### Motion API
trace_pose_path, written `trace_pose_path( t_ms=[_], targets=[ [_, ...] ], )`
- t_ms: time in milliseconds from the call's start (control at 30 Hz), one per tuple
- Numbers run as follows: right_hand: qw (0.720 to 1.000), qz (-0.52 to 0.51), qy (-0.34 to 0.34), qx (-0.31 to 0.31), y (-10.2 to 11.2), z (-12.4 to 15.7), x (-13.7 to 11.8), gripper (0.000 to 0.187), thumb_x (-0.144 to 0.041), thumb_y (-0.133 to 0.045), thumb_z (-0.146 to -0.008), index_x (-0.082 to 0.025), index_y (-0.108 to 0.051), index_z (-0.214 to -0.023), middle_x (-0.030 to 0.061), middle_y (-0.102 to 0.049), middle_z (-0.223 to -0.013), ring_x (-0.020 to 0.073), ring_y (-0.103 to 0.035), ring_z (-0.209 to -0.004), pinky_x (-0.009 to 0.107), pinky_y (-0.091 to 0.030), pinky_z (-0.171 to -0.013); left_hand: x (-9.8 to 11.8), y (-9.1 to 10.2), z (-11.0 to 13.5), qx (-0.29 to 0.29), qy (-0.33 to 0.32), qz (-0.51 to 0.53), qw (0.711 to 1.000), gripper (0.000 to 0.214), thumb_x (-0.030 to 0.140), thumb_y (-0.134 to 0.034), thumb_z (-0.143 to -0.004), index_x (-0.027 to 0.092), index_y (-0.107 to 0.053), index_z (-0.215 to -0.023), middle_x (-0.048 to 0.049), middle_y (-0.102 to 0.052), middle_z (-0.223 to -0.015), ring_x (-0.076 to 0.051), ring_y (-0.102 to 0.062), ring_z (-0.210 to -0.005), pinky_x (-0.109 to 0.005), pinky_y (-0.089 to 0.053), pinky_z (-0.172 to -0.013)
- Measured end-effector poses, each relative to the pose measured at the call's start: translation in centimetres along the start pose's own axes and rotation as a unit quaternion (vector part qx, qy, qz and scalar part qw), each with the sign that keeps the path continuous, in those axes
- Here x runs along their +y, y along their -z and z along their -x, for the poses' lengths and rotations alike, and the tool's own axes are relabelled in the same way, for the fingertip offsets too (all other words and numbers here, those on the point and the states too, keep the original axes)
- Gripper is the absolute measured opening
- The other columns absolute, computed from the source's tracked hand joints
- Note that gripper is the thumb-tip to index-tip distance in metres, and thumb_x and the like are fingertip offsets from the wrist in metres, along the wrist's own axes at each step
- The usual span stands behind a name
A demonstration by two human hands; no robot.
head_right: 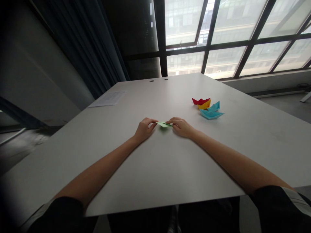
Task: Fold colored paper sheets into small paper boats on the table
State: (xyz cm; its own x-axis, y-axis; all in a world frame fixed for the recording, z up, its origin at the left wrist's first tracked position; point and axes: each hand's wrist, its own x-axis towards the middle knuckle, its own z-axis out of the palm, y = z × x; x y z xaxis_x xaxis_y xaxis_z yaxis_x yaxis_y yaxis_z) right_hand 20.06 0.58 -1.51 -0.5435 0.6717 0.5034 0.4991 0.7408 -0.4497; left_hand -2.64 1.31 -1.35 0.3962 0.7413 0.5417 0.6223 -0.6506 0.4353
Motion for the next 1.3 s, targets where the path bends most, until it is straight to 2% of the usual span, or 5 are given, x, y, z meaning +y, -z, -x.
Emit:
trace_pose_path(
  t_ms=[233,600,800,933,1300],
  targets=[
    [0.995,-0.007,-0.066,0.079,0.2,0.1,-0.8,0.023,-0.023,-0.048,-0.080,-0.019,-0.064,-0.096,0.0050,-0.067,-0.083,0.0149,-0.059,-0.073,0.023,-0.045,-0.057,0.5,0.0,-0.2,0.049,0.083,0.058,0.994,0.018,0.029,-0.053,-0.081,0.016,-0.065,-0.085,-0.0055,-0.068,-0.087,-0.017,-0.058,-0.079,-0.029,-0.046,-0.072],
    [0.985,0.049,-0.088,0.141,0.3,0.0,-0.4,0.020,-0.023,-0.050,-0.076,-0.019,-0.064,-0.089,0.0014,-0.065,-0.070,0.0136,-0.058,-0.064,0.024,-0.044,-0.060,-0.1,-1.4,-0.5,0.012,0.185,0.338,0.923,0.025,0.035,-0.061,-0.071,0.012,-0.062,-0.081,-0.0030,-0.065,-0.068,-0.012,-0.059,-0.062,-0.024,-0.046,-0.062],
    [0.989,0.073,-0.106,0.074,0.0,-0.1,0.1,0.017,-0.025,-0.055,-0.073,-0.019,-0.064,-0.086,0.0007,-0.064,-0.069,0.0141,-0.057,-0.065,0.026,-0.043,-0.065,0.5,-0.7,-0.4,-0.033,0.159,0.120,0.979,0.017,0.030,-0.060,-0.072,0.015,-0.064,-0.077,-0.0006,-0.061,-0.064,-0.013,-0.055,-0.061,-0.025,-0.043,-0.060],
    [0.992,0.092,-0.086,0.025,-0.2,-0.2,0.5,0.010,-0.023,-0.053,-0.074,-0.020,-0.062,-0.078,0.0024,-0.065,-0.073,0.0169,-0.056,-0.072,0.028,-0.042,-0.068,1.0,-0.3,-0.2,-0.061,0.113,0.009,0.992,0.012,0.025,-0.058,-0.072,0.016,-0.066,-0.075,-0.0020,-0.062,-0.070,-0.015,-0.055,-0.068,-0.027,-0.044,-0.067],
    [0.998,0.038,-0.043,0.007,-0.3,0.0,0.1,0.016,-0.016,-0.048,-0.076,-0.018,-0.059,-0.088,0.0032,-0.058,-0.078,0.0107,-0.051,-0.059,0.024,-0.042,-0.060,0.8,-0.3,0.1,-0.064,0.018,0.019,0.998,0.011,0.015,-0.053,-0.076,0.016,-0.063,-0.078,-0.0022,-0.060,-0.078,-0.012,-0.054,-0.067,-0.024,-0.044,-0.067]
  ],
)
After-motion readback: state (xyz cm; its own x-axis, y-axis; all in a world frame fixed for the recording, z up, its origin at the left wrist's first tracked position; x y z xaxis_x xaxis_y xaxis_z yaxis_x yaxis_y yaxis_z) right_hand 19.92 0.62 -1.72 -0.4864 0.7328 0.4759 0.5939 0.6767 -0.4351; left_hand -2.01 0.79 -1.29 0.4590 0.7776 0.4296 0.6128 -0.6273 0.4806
